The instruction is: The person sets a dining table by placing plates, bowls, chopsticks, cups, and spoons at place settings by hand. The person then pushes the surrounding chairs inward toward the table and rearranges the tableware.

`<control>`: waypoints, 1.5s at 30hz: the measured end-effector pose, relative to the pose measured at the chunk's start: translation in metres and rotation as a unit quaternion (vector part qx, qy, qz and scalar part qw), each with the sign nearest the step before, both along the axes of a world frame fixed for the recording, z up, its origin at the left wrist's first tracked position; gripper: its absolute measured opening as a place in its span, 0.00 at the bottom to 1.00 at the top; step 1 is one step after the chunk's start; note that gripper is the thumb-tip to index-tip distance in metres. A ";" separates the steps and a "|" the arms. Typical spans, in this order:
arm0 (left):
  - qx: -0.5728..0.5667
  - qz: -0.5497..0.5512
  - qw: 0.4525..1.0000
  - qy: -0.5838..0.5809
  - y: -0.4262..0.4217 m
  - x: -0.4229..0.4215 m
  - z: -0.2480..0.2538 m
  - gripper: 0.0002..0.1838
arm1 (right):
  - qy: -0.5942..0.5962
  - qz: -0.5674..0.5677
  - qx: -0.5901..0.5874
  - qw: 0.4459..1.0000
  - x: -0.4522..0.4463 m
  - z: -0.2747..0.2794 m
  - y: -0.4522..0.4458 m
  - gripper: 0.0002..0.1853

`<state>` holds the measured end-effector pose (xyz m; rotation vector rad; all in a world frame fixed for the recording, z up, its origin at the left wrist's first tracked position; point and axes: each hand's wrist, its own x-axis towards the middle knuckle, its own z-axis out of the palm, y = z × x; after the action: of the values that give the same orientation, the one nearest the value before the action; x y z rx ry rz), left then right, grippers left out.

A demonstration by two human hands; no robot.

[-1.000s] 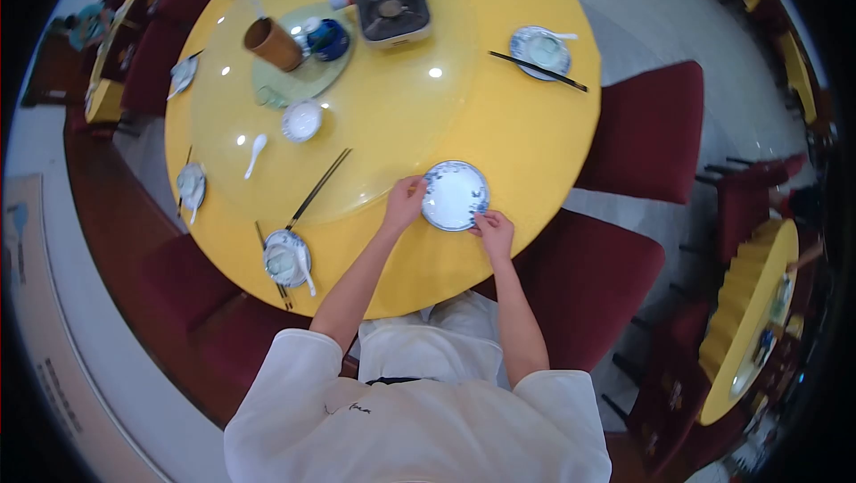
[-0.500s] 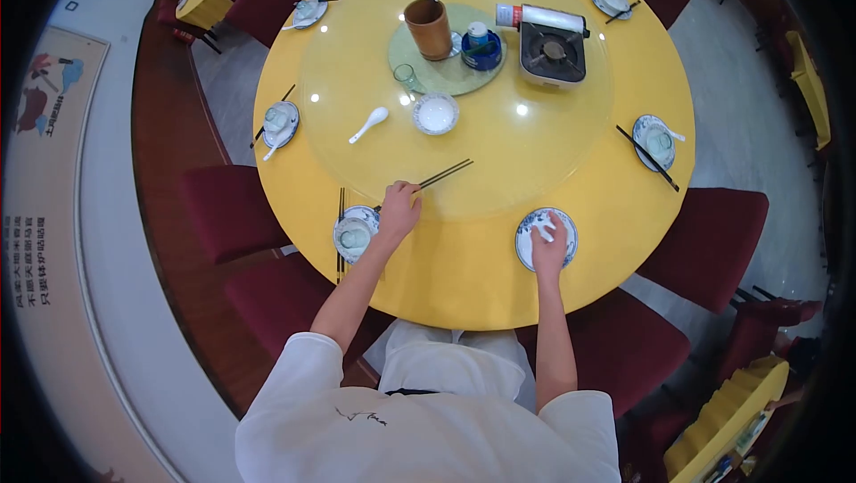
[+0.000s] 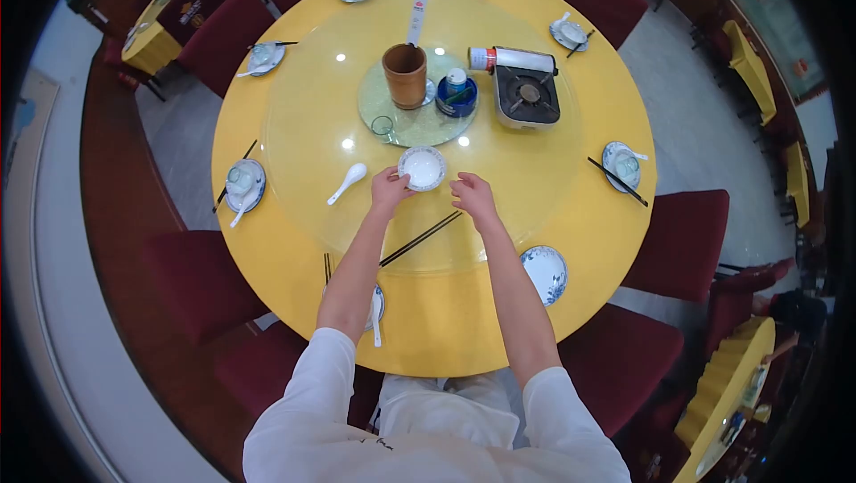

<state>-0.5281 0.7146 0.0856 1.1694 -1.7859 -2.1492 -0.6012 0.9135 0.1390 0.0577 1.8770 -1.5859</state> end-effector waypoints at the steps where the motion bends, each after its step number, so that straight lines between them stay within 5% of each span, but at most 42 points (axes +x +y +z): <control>1: 0.004 -0.004 1.000 -0.003 0.001 0.003 0.001 0.21 | -0.015 -0.006 0.004 1.000 0.001 0.000 0.000 0.28; 7: 0.014 -0.147 0.988 0.039 0.061 0.053 0.048 0.18 | 0.045 -0.054 -0.011 0.997 0.047 0.028 0.083 0.28; 11: 0.092 -0.251 0.963 0.034 0.139 0.073 0.059 0.17 | -0.132 -0.169 -0.070 0.974 0.109 0.032 0.178 0.25; 17: 0.095 -0.354 0.929 0.041 0.259 0.071 0.021 0.17 | -0.136 -0.291 -0.028 0.947 0.152 0.020 0.266 0.23; 26: -0.017 -0.349 0.935 -0.062 0.314 0.039 0.006 0.23 | -0.149 -0.317 -0.036 0.936 0.134 -0.043 0.313 0.27; 29: -0.071 -0.325 0.943 -0.015 0.322 0.040 -0.031 0.25 | -0.135 -0.310 -0.043 0.940 0.128 -0.047 0.310 0.27; 37: -0.101 -0.329 0.937 -0.062 0.323 0.035 -0.016 0.25 | -0.136 -0.277 -0.063 0.949 0.127 -0.054 0.314 0.27; 45: -0.173 -0.245 0.954 -0.032 0.255 0.064 0.025 0.19 | -0.030 -0.183 0.151 0.971 0.127 -0.038 0.330 0.30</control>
<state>-0.4643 0.9700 0.1107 0.7793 -2.5692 -1.8948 -0.4743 1.2436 0.1010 0.6099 2.1319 -1.4910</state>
